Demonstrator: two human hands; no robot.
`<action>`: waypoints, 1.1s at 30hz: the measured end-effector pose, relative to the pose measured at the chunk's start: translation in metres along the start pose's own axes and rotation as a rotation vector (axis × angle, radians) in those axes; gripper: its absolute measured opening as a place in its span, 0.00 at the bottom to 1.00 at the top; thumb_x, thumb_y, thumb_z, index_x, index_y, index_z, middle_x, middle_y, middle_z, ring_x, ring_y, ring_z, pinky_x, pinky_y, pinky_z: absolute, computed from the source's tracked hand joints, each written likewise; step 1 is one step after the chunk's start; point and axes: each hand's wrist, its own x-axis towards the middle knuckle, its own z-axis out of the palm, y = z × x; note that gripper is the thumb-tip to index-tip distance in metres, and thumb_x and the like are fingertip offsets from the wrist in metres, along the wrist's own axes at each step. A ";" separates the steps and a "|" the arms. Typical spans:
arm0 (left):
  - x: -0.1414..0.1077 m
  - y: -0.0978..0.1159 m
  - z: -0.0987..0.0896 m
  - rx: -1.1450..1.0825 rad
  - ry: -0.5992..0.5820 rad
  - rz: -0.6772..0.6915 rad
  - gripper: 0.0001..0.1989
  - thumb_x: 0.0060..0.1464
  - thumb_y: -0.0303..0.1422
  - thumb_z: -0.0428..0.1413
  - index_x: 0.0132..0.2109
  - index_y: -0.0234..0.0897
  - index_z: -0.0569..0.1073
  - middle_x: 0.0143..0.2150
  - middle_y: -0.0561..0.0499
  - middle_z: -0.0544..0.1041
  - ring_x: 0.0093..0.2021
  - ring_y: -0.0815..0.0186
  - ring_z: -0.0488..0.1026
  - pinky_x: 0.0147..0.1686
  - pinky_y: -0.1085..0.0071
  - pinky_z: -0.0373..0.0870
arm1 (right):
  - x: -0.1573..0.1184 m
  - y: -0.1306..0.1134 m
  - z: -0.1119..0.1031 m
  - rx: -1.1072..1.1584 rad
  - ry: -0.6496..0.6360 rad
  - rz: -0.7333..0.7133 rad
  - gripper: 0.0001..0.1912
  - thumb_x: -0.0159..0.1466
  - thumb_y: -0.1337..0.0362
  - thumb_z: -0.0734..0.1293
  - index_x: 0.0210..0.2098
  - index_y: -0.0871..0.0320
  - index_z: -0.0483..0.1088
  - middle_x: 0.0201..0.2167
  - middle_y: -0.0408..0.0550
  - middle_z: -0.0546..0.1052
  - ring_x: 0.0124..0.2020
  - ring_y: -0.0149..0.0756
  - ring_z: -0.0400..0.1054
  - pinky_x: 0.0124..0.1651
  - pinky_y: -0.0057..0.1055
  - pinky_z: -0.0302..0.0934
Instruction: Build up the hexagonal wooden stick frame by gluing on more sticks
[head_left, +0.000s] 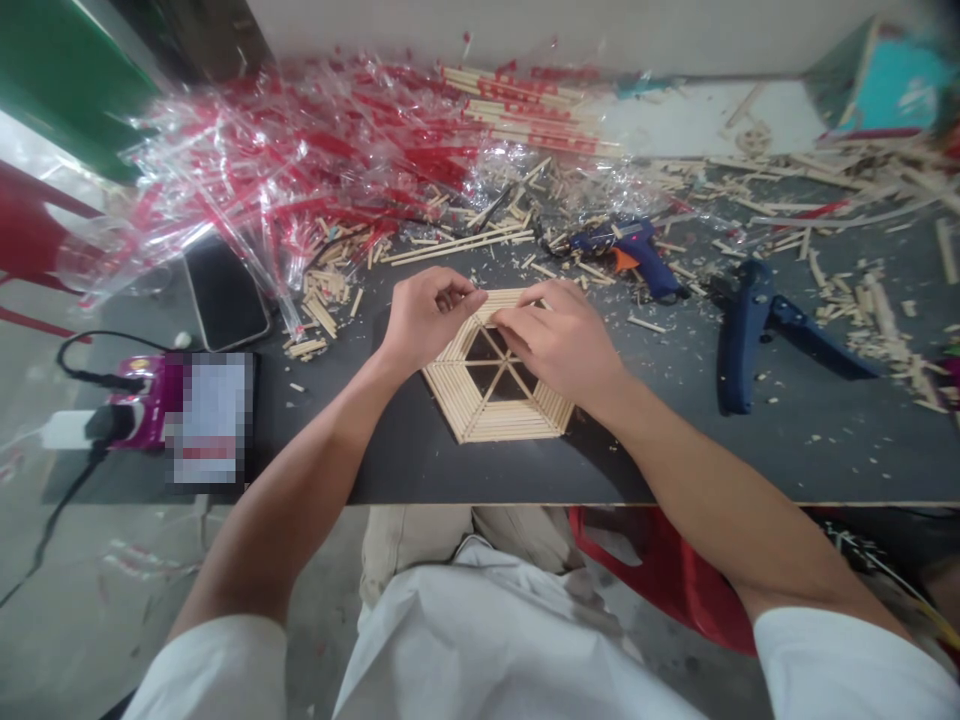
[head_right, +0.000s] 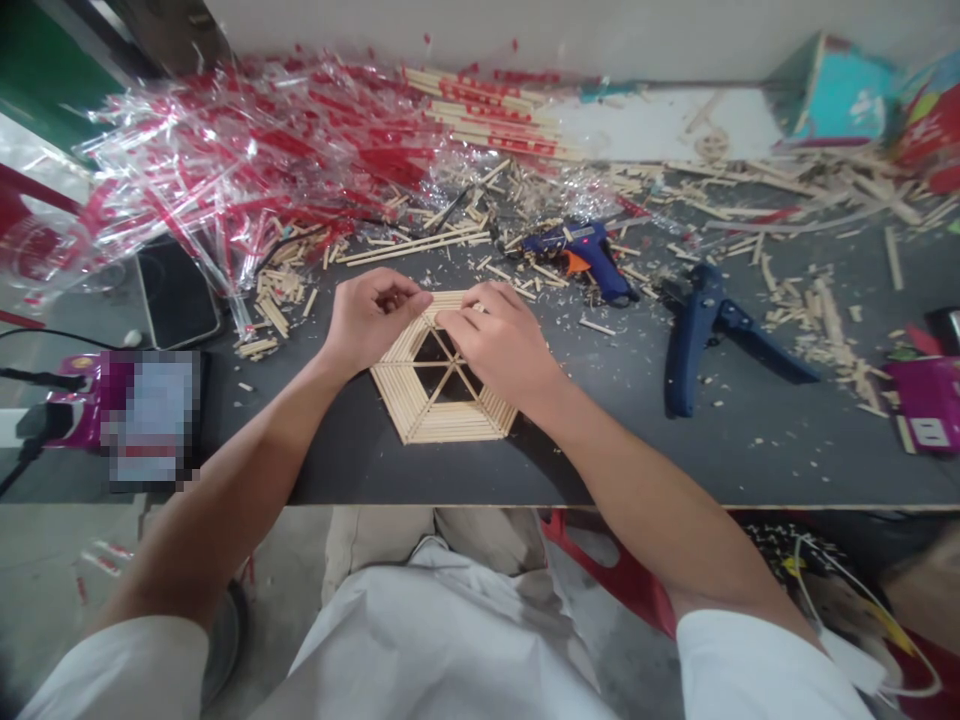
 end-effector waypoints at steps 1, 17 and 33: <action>0.000 0.000 0.000 0.000 -0.002 0.001 0.06 0.58 0.33 0.65 0.33 0.38 0.79 0.29 0.52 0.79 0.28 0.70 0.70 0.30 0.70 0.66 | 0.000 -0.001 0.000 -0.012 0.004 -0.011 0.14 0.75 0.70 0.62 0.42 0.50 0.78 0.30 0.49 0.77 0.49 0.47 0.70 0.54 0.48 0.62; 0.000 0.006 -0.001 0.072 -0.043 -0.049 0.06 0.59 0.33 0.64 0.34 0.36 0.79 0.32 0.51 0.80 0.31 0.69 0.73 0.31 0.72 0.67 | 0.001 -0.004 -0.002 -0.142 -0.029 -0.055 0.14 0.74 0.72 0.63 0.40 0.54 0.79 0.30 0.49 0.79 0.49 0.46 0.72 0.53 0.45 0.63; -0.001 0.006 -0.001 0.132 -0.054 -0.004 0.06 0.61 0.32 0.64 0.35 0.37 0.80 0.32 0.51 0.80 0.31 0.69 0.73 0.33 0.71 0.67 | 0.002 -0.004 -0.001 -0.008 -0.022 0.121 0.13 0.75 0.64 0.64 0.41 0.52 0.81 0.43 0.54 0.79 0.50 0.47 0.71 0.56 0.47 0.65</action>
